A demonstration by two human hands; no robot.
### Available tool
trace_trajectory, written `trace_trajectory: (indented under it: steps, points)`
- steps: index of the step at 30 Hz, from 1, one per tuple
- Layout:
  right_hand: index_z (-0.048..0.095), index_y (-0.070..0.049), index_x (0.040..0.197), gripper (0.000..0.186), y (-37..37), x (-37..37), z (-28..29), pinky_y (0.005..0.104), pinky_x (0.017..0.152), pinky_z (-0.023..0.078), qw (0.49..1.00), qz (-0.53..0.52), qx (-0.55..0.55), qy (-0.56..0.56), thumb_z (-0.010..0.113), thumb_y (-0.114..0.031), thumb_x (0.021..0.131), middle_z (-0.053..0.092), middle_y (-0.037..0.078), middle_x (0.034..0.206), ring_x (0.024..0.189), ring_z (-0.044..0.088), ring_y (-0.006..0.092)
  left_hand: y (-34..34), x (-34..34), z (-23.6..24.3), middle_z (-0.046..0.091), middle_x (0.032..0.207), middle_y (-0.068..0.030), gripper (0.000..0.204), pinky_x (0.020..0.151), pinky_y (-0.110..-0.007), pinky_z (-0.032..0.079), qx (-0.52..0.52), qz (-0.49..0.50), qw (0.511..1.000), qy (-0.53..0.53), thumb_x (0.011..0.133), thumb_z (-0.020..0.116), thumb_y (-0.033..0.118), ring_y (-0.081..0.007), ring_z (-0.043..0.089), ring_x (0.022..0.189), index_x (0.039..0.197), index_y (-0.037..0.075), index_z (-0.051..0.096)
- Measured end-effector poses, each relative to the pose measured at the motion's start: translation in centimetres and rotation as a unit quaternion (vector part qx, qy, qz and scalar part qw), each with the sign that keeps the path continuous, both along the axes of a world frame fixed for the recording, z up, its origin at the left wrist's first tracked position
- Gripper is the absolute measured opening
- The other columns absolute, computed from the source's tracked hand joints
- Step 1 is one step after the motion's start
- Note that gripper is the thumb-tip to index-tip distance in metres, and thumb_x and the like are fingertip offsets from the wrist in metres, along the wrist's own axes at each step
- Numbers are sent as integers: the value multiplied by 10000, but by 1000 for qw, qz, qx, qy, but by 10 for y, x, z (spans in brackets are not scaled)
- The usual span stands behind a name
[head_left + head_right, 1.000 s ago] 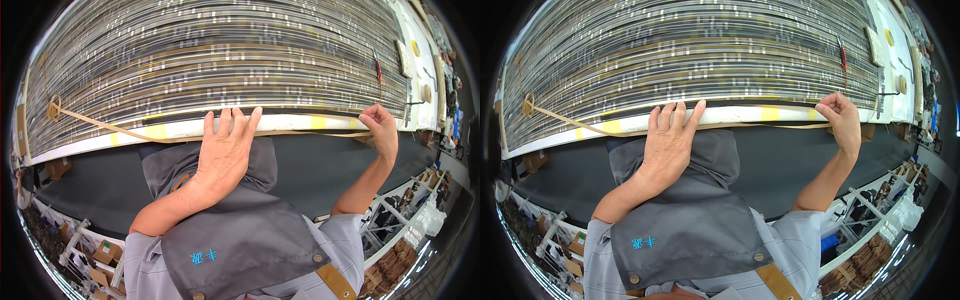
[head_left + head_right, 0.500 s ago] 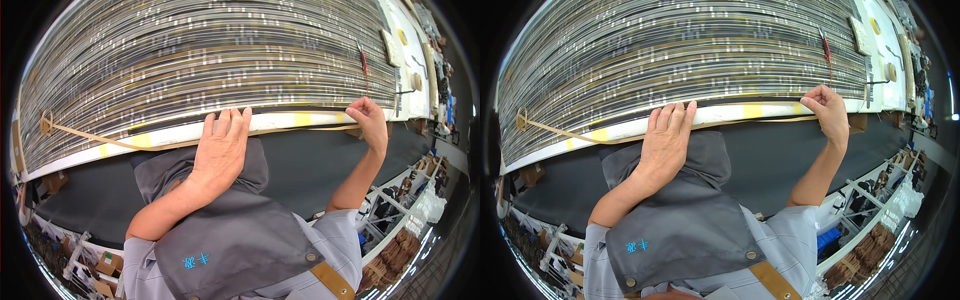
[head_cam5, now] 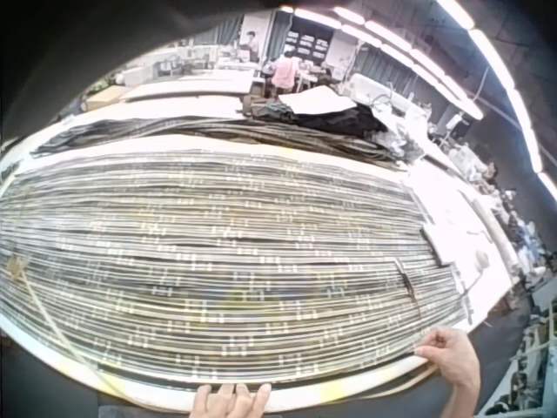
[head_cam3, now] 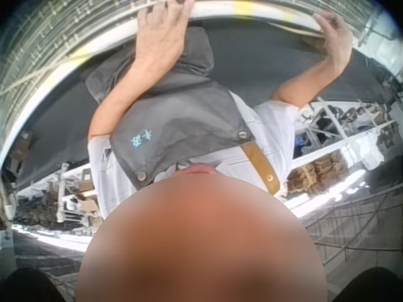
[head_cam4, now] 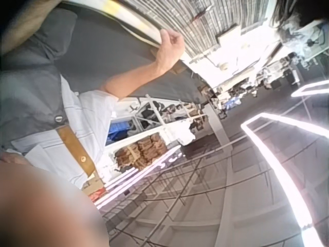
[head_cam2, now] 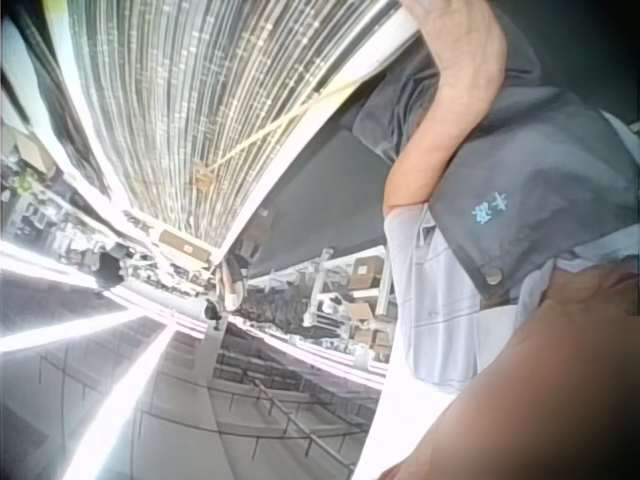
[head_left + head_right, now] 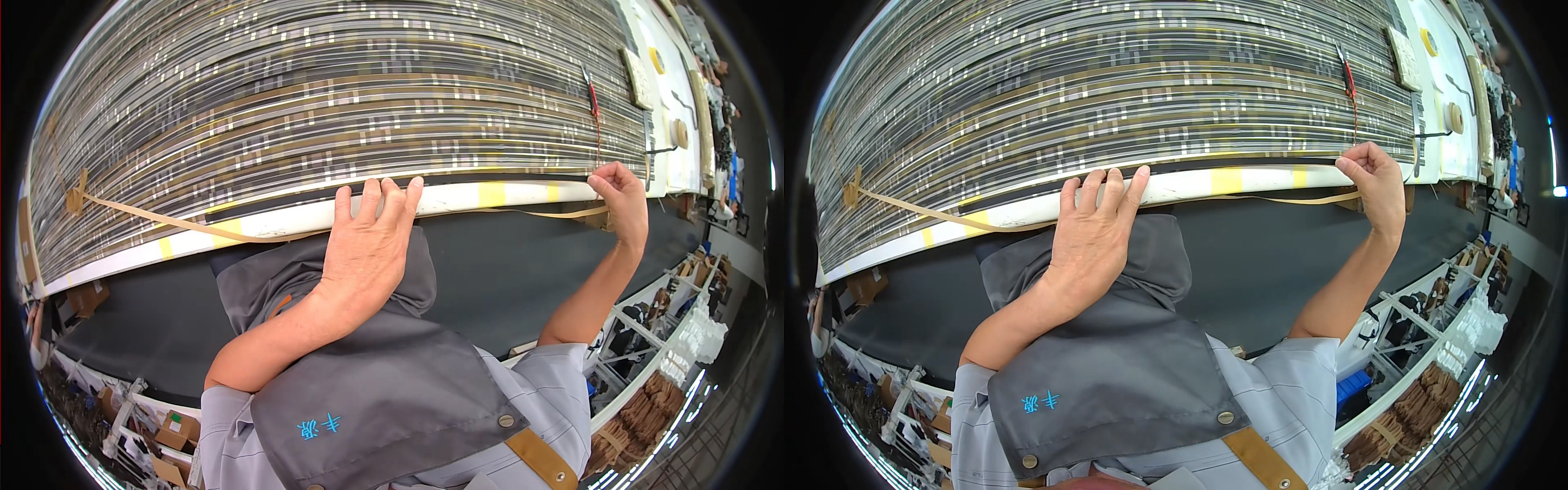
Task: Lining a long leather strap with a black material and trimming the end with scissors.
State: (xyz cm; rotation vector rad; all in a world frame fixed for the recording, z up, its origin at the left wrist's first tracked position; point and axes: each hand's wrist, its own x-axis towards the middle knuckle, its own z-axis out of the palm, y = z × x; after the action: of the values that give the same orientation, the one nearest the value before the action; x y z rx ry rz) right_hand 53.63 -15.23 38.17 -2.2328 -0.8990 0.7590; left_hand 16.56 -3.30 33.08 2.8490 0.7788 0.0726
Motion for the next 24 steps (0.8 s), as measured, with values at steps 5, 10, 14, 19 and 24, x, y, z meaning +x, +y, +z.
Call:
trace_trajectory:
  steps: [5, 10, 14, 19, 24]
  points:
    - [656, -14, 881, 83, 0, 0, 0, 186, 661, 419, 1000, -2, 3, 4, 731, -39, 858, 579, -51, 783, 704, 484, 24, 0, 7, -4, 495, 1323, -173, 640, 1057, -479, 358, -30, -14, 999, -19, 836, 555, 42, -314, 449, 1246, 1455, -27, 405]
    - [658, -10, 885, 82, -2, 3, -8, 188, 657, 416, 1000, 4, 12, 24, 729, -43, 859, 579, -50, 782, 702, 481, 27, 0, 11, -5, 496, 1331, -180, 617, 1058, -477, 357, -18, -20, 1000, -13, 839, 549, 45, -313, 448, 1250, 1436, -47, 422]
    - [660, -9, 888, 85, -10, 8, 0, 191, 655, 417, 1000, -7, -2, 2, 731, -44, 857, 585, -47, 787, 704, 485, 30, -1, 18, -4, 495, 1317, -174, 614, 1056, -472, 354, -16, -28, 999, -3, 836, 555, 53, -310, 449, 1245, 1423, -71, 425]
    - [661, -1, 889, 85, -9, 13, -3, 199, 655, 434, 1000, -13, -13, -4, 729, -42, 859, 596, -31, 774, 695, 508, 40, -2, 18, -1, 484, 1323, -164, 609, 1040, -459, 361, 0, -29, 999, 18, 840, 557, 74, -297, 453, 1235, 1419, -64, 432]
    - [661, 4, 891, 82, -13, 17, 6, 204, 662, 450, 999, -35, -20, -10, 726, -36, 860, 616, -16, 775, 700, 539, 47, -3, 23, 0, 487, 1317, -157, 601, 1018, -457, 372, 12, -36, 999, 27, 846, 559, 92, -282, 453, 1227, 1417, -54, 442]
